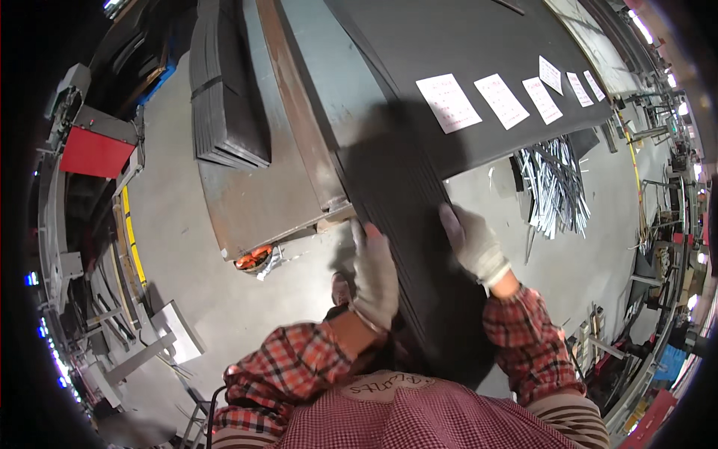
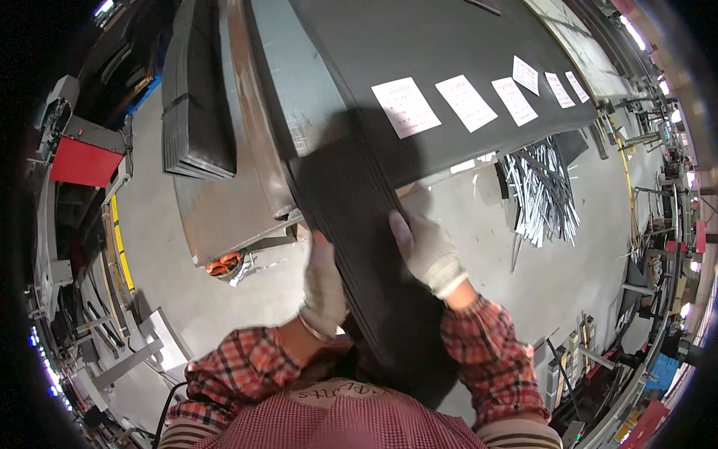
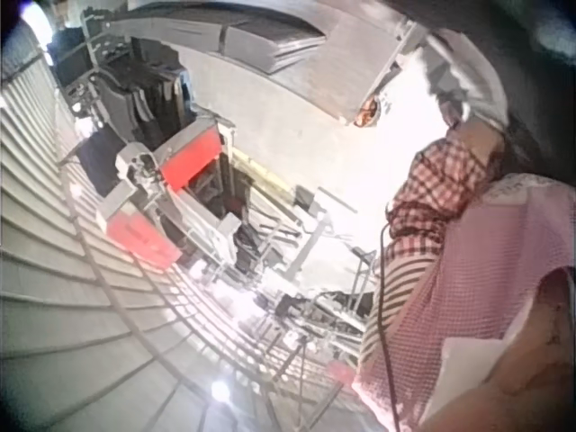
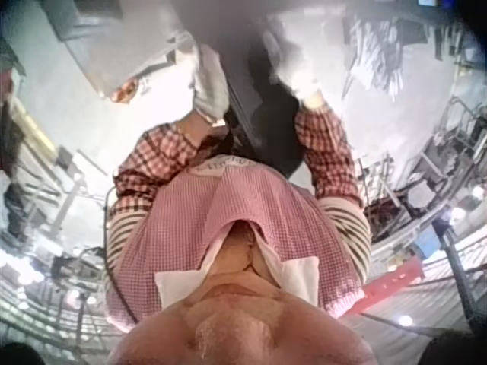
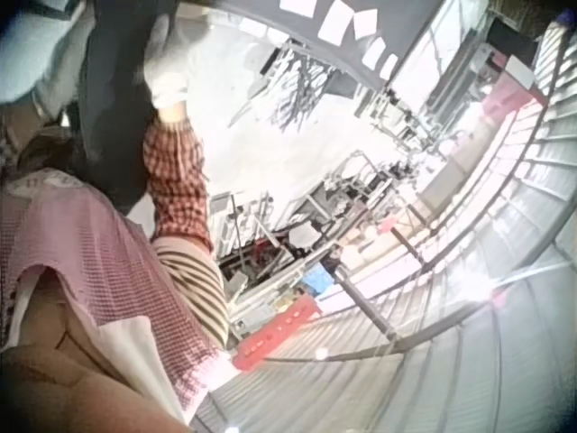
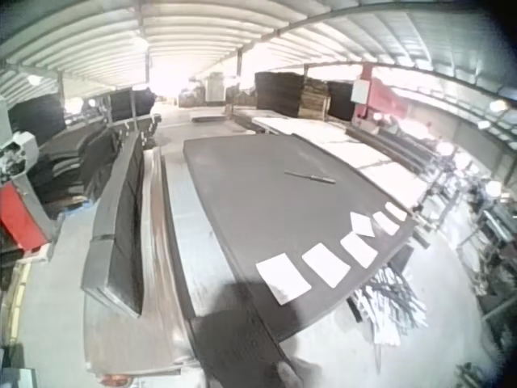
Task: The recorder applies labels to foam pieces and operates a machine to process or cut large foam sheets.
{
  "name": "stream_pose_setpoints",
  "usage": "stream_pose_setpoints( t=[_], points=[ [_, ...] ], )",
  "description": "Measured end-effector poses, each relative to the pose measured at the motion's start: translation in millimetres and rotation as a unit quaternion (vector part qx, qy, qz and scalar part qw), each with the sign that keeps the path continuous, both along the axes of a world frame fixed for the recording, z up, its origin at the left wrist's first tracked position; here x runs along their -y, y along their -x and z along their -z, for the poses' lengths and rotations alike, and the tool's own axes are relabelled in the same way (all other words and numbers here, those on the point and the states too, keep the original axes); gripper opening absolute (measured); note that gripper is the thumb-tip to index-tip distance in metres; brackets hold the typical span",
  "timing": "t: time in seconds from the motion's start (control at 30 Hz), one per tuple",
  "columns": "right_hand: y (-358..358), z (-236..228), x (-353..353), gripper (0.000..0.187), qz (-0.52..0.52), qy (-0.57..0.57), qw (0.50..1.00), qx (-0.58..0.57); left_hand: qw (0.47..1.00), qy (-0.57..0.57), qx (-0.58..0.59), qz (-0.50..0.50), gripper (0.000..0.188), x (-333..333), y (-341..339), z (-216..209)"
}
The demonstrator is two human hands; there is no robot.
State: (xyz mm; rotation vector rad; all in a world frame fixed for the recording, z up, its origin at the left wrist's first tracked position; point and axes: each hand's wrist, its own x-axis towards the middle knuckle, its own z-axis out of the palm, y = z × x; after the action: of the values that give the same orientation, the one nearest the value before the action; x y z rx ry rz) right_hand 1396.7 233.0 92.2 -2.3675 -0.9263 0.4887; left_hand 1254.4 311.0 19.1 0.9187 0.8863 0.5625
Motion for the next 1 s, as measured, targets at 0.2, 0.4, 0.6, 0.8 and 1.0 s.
stream_pose_setpoints(
  t=[0.2, 0.4, 0.6, 0.8, 1.0],
  points=[
    [4.4, 34.1, 14.0, 0.033, -0.055, -0.036, 0.996, 0.054, 0.994, -0.049, -0.094, -0.013, 0.048, -17.4, -2.4, 40.2],
    [14.0, 20.2, 18.6, 0.036, -0.013, 0.051, 0.998, 0.018, 0.969, -0.125, -0.212, -0.031, 0.051, -21.4, 16.9, 40.7],
    [-9.5, -63.2, 25.7, 0.036, -0.028, -0.2, 0.943, -0.263, 0.997, -0.079, -0.008, -0.002, 0.028, -45.6, 46.4, -45.1],
    [-21.8, -125.5, -52.3, 0.086, -0.464, -0.093, 0.766, -0.435, 0.915, -0.326, -0.052, 0.23, 0.009, -80.6, 20.6, -173.4],
    [-107.1, -56.0, -19.6, 0.029, -0.335, 0.118, 0.931, -0.084, 0.949, -0.242, -0.054, 0.194, 0.015, -94.8, 80.2, -32.0]
  ],
)
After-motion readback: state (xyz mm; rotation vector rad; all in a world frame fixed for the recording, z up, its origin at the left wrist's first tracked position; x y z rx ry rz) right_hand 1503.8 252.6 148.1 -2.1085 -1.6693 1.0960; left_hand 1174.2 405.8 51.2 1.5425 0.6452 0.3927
